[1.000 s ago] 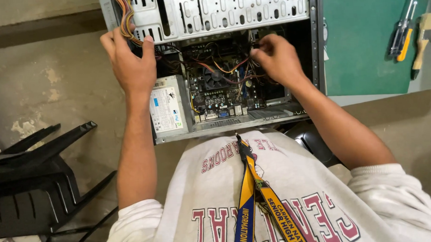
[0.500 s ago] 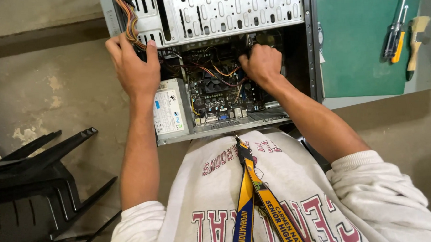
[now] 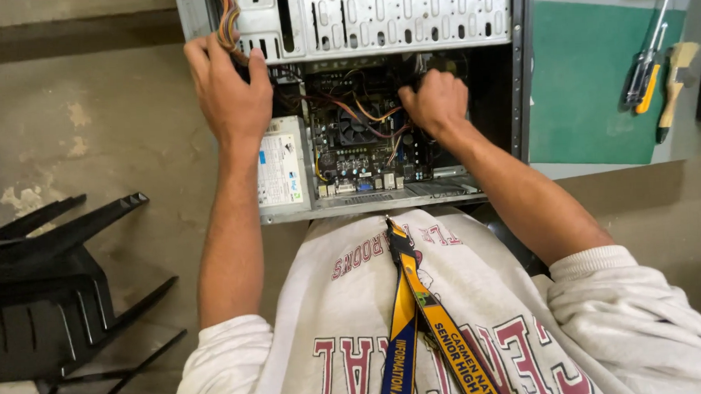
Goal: The person removes the side panel of a desktop computer tower and uses a screwdriver to begin disassembling internal components.
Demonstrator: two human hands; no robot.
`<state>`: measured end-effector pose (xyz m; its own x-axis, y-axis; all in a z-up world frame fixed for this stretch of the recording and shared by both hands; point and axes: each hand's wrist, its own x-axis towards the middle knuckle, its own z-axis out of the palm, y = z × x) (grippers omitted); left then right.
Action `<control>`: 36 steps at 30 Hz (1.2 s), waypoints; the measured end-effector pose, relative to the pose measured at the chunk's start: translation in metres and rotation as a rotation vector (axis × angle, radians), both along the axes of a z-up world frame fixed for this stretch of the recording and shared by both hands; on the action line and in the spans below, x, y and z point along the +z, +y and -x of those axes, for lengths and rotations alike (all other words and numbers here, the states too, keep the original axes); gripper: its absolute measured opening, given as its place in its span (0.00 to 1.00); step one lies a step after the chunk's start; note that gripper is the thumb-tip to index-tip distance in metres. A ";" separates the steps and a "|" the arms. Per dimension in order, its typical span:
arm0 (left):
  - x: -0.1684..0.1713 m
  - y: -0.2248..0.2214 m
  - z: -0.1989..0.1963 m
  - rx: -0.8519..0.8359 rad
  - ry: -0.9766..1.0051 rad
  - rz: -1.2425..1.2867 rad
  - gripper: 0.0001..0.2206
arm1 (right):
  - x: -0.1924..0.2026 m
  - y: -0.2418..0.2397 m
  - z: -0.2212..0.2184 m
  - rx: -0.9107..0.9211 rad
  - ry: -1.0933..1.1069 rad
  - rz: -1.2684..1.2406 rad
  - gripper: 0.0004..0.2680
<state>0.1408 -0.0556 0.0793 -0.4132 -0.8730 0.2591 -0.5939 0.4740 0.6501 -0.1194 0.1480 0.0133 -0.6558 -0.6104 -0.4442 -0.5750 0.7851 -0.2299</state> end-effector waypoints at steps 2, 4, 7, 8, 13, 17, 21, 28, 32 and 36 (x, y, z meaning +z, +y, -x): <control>-0.002 0.001 -0.001 0.009 -0.012 -0.017 0.11 | 0.004 -0.001 -0.002 -0.003 0.001 -0.025 0.21; -0.002 0.001 0.000 0.017 -0.023 -0.028 0.12 | 0.004 0.002 -0.003 -0.006 0.004 -0.046 0.22; 0.000 0.001 0.000 0.022 -0.019 -0.031 0.12 | -0.001 0.009 -0.006 -0.008 0.005 0.088 0.15; 0.000 0.002 -0.001 0.016 -0.014 -0.040 0.12 | -0.001 0.011 -0.007 -0.011 0.008 0.082 0.14; 0.001 0.002 0.001 0.003 0.001 -0.059 0.11 | 0.006 0.015 0.001 0.091 0.017 -0.111 0.18; 0.003 0.001 -0.003 0.016 -0.016 -0.152 0.18 | 0.049 0.026 -0.005 0.128 -0.120 -0.158 0.25; 0.014 0.000 -0.003 0.008 -0.009 -0.282 0.26 | 0.089 0.060 0.003 0.005 -0.322 0.175 0.25; 0.034 0.008 -0.043 -0.173 0.108 -0.564 0.44 | 0.112 0.155 0.067 -0.063 -0.160 0.837 0.07; -0.016 0.021 -0.069 -0.140 0.043 -0.532 0.28 | 0.012 0.215 0.137 -0.364 -0.109 0.676 0.06; -0.052 0.023 -0.070 -0.030 0.170 -0.320 0.19 | -0.077 0.251 0.138 -0.378 -0.073 0.341 0.20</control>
